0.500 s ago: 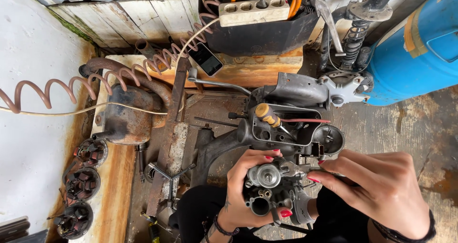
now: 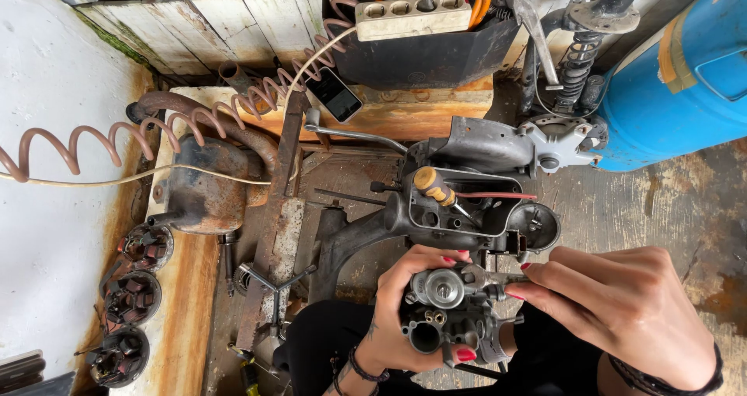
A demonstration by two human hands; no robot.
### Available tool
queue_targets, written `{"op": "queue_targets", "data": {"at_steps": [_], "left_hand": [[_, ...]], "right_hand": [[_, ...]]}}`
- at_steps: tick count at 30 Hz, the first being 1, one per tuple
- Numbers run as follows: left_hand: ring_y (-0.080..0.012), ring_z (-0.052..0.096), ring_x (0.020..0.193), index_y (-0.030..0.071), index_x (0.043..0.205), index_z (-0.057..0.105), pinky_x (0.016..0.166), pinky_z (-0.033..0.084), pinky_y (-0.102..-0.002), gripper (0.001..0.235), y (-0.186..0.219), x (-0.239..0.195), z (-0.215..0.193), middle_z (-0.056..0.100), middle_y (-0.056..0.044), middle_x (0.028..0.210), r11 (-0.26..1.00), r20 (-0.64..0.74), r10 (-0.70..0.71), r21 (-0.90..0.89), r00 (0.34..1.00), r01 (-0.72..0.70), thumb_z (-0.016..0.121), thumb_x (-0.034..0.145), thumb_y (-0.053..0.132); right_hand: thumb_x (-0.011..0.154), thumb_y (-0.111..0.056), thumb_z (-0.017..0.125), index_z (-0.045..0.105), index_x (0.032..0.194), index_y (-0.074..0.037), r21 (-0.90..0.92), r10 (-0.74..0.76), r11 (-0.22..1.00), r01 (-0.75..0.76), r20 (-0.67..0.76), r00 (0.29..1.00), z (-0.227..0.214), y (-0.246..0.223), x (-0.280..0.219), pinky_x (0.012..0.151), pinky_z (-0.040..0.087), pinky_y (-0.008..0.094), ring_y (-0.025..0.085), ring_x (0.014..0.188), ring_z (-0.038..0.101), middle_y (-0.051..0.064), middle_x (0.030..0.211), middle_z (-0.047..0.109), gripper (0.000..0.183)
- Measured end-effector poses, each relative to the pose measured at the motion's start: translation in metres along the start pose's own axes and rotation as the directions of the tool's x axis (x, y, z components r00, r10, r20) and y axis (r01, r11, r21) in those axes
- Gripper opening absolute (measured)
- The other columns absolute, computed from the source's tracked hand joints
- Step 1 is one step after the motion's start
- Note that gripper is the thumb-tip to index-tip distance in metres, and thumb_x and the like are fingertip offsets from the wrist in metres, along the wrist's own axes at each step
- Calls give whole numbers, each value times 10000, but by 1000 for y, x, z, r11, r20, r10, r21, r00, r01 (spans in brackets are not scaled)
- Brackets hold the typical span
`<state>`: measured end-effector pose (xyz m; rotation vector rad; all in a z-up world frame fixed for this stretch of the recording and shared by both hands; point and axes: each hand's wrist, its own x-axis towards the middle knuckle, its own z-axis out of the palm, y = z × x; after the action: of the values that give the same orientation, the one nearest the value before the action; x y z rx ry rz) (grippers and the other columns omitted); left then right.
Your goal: Repairing a motorcycle carburetor using a screwdriver and a wrench
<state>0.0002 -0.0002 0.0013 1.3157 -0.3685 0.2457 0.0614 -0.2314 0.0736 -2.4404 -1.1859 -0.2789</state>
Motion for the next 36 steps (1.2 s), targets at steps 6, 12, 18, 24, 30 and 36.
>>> {"op": "queue_targets", "data": {"at_steps": [6,12,18,24,30,36], "left_hand": [[-339,649,1216,62,1242,535,1047,553,-478,611,-6,-3,-2,624,-208,1263,996,90,14,-87,996,-7,799,844,442],[-349,649,1260,115,1252,568,1156,524,-525,632,12,0,-11,618,-119,1264,964,318,-150,-163,936,210,775,865,569],[-234,664,1238,153,1353,552,1138,530,-397,614,-5,-3,-11,641,-43,1349,991,495,-97,-31,863,130,682,903,550],[-319,604,1278,43,1333,487,1145,530,-503,690,-26,-7,-3,580,-132,1320,966,149,58,-259,987,-18,835,854,398],[-346,650,1232,18,1286,469,1101,531,-502,701,-12,-6,-4,590,-193,1315,979,-92,-6,-203,996,-13,854,868,428],[-327,605,1251,71,1260,500,1094,540,-499,654,-12,-9,4,591,-185,1259,995,-192,69,-57,979,-81,857,828,408]], "right_hand": [[886,-359,688,702,851,-154,128,-7,992,0,55,998,-6,7,4,375,345,340,212,393,491,-45,715,689,208],[884,-318,752,702,728,-187,567,-252,817,106,185,950,4,45,18,332,377,197,40,366,543,-84,597,664,210],[868,-330,786,726,776,-129,808,-458,577,117,202,866,13,66,45,410,399,245,125,437,632,-15,641,713,229],[935,-94,621,624,927,-27,872,111,489,-29,-29,993,16,80,7,500,414,164,79,575,539,72,721,676,68],[960,-240,721,672,961,-94,936,184,305,175,-238,954,39,61,11,441,534,104,17,579,605,18,807,730,154],[1130,-202,524,645,984,-82,763,379,463,451,-630,678,91,10,24,490,571,127,62,625,647,-34,933,647,224]]}}
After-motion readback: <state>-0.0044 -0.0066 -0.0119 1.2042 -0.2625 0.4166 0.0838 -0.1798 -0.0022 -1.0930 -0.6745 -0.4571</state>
